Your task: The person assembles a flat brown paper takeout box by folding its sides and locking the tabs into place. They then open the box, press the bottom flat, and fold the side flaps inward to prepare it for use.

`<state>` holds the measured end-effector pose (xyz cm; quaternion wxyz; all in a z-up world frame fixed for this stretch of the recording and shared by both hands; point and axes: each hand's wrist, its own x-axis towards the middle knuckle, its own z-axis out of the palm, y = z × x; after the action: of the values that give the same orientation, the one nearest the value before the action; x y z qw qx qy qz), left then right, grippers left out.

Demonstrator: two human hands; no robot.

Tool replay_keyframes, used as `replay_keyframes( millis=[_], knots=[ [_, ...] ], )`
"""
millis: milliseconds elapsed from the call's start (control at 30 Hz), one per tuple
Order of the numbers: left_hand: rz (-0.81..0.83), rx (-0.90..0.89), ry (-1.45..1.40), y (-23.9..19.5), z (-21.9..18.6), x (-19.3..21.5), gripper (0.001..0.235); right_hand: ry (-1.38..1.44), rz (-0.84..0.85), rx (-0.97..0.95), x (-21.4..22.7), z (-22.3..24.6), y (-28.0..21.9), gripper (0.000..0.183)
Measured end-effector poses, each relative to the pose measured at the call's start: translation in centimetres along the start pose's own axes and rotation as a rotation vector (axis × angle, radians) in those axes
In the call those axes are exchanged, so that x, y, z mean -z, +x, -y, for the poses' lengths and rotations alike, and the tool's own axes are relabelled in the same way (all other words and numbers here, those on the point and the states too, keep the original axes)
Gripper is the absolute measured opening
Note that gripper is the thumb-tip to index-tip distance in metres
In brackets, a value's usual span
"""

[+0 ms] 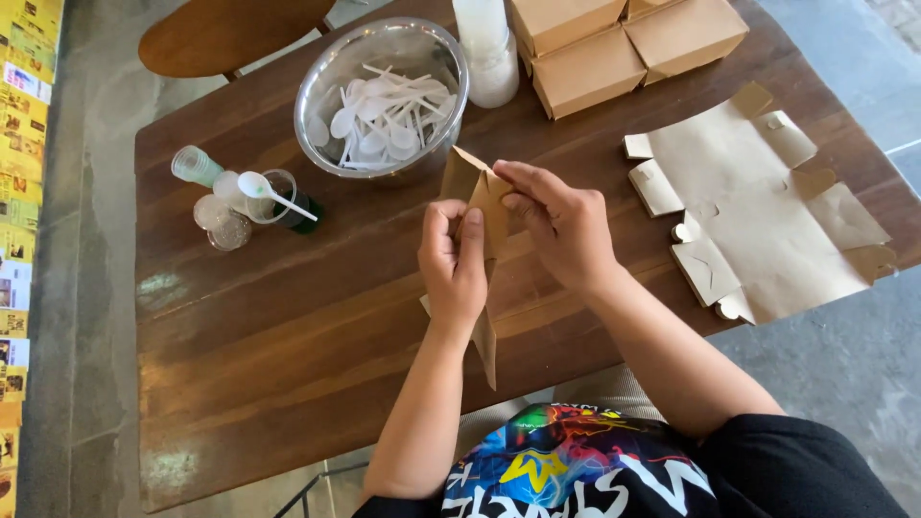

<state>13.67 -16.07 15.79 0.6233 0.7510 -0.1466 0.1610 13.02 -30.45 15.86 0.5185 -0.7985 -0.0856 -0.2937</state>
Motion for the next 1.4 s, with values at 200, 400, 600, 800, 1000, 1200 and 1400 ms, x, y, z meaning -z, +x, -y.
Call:
replay_keyframes(
  millis=[200,400,600,800,1000,1200,1400],
  knots=[
    [-0.007,0.003,-0.008,0.0,0.1,-0.4,0.017,-0.047,-0.082,0.023,-0.7,-0.2,-1.3,0.028],
    [0.09,-0.006,0.002,-0.3,1.8,-0.1,0.018,-0.114,-0.044,0.041,-0.1,-1.7,-2.5,0.028],
    [0.28,-0.069,0.172,-3.3,3.1,1.3,0.013,0.162,0.095,-0.29,2.9,-2.9,-4.0,0.024],
    [0.456,-0.619,0.344,-7.7,7.1,1.5,0.015,0.238,0.148,-0.597,4.3,-9.1,-7.0,0.058],
    [0.525,-0.702,0.51,-9.1,10.1,4.8,0.013,0.043,0.358,-0.578,4.2,-11.7,-9.7,0.057],
    [0.379,-0.651,0.724,-9.6,12.7,8.3,0.016,-0.114,0.387,-0.446,2.4,-9.4,-11.8,0.053],
    [0.241,-0.541,0.76,-7.9,12.7,11.7,0.013,0.053,0.494,-0.468,1.4,-7.4,-12.1,0.029]
  ],
)
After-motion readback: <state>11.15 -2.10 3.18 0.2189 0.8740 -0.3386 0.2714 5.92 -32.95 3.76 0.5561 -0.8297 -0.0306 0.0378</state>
